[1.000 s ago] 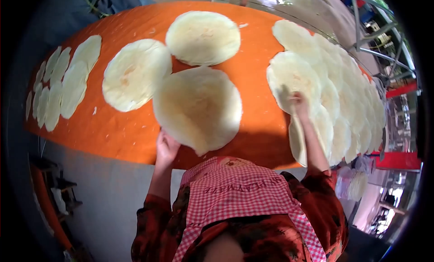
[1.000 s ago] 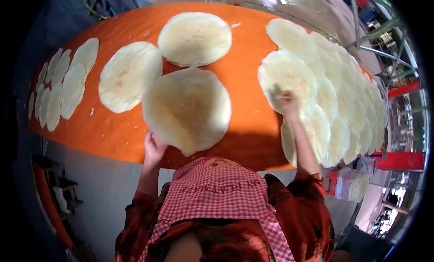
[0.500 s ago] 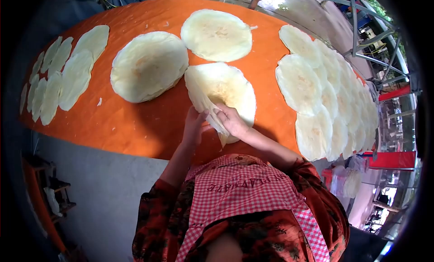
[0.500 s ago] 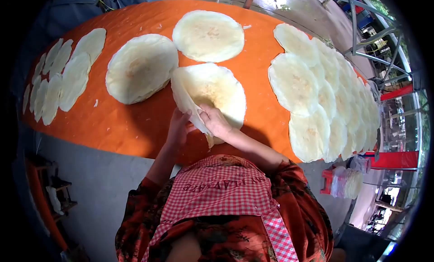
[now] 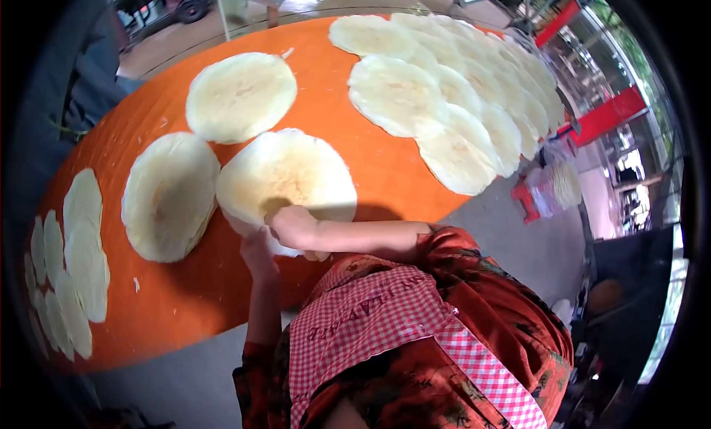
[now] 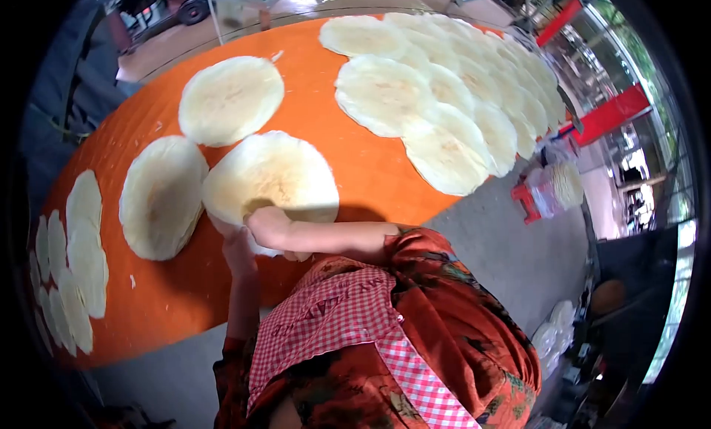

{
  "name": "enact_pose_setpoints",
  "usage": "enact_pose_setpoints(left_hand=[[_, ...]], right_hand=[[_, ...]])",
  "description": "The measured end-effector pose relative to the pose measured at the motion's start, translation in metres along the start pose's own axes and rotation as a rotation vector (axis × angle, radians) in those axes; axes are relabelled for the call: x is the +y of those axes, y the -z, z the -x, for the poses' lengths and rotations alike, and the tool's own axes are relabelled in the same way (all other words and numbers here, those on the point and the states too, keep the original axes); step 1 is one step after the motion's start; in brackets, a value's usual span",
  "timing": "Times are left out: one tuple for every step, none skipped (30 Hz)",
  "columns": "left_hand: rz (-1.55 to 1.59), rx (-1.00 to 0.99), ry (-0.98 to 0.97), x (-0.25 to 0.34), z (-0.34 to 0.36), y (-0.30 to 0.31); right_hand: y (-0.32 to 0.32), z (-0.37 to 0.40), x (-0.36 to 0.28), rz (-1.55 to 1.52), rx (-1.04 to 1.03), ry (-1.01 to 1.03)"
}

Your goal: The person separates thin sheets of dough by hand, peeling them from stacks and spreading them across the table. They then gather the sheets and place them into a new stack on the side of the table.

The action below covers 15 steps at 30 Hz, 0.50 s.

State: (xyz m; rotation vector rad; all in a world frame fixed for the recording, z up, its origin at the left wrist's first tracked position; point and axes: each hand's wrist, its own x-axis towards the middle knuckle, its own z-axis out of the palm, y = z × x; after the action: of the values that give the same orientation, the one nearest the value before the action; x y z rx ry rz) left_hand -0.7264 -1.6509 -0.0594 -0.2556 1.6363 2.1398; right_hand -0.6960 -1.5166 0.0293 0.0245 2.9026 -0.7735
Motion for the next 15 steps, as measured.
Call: enact_pose_setpoints(left_hand=[[-0.057,-0.009,-0.012,-0.013,-0.014,0.021],[-0.111,-0.013,-0.022,-0.017,-0.026,0.038],[-0.033,0.004,0.054,-0.009,-0.033,0.051],[0.045,0.027,0.133,0.001,-0.038,0.065],[-0.004,-0.023,0.177,0.009,-0.045,0.088],[-0.052,-0.072,0.221,0.014,-0.052,0.115],[-0.115,-0.181,0.072,0.009,-0.061,0.152],[-0.095,-0.192,0.058,0.013,-0.061,0.162],[-0.075,-0.202,0.044,0.016,-0.061,0.172],[0.028,-0.114,0.166,0.044,-0.047,0.16],[0.133,-0.021,0.286,0.061,-0.035,0.15],[0.127,0.009,0.281,0.067,-0.029,0.146],[0.112,0.037,0.272,0.074,-0.024,0.143],[0.097,0.059,0.26,0.078,-0.021,0.138],[0.107,0.067,0.242,0.079,-0.016,0.134]], right_hand=[[0.012,-0.005,0.001,0.05,-0.068,0.003],[0.036,-0.006,0.003,0.0,0.01,-0.054],[0.009,-0.027,0.048,-0.202,0.525,0.171],[0.052,-0.023,0.068,-0.357,0.35,-0.039],[0.096,-0.018,0.087,-0.476,0.191,-0.269],[0.138,0.008,0.098,-0.613,0.351,-0.22],[0.184,0.03,0.102,-0.523,0.334,-0.444],[0.21,0.058,0.112,-0.58,0.41,-0.504],[0.228,0.084,0.133,-0.6,0.442,-0.545],[0.236,0.108,0.163,-0.746,0.47,-0.573],[0.235,0.13,0.205,-0.831,0.52,-0.557],[0.233,0.153,0.24,-0.886,0.518,-0.552],[0.226,0.174,0.276,-0.853,0.508,-0.647],[0.21,0.199,0.334,-0.624,0.437,-0.716],[0.205,0.213,0.358,-0.29,0.248,-0.835]])
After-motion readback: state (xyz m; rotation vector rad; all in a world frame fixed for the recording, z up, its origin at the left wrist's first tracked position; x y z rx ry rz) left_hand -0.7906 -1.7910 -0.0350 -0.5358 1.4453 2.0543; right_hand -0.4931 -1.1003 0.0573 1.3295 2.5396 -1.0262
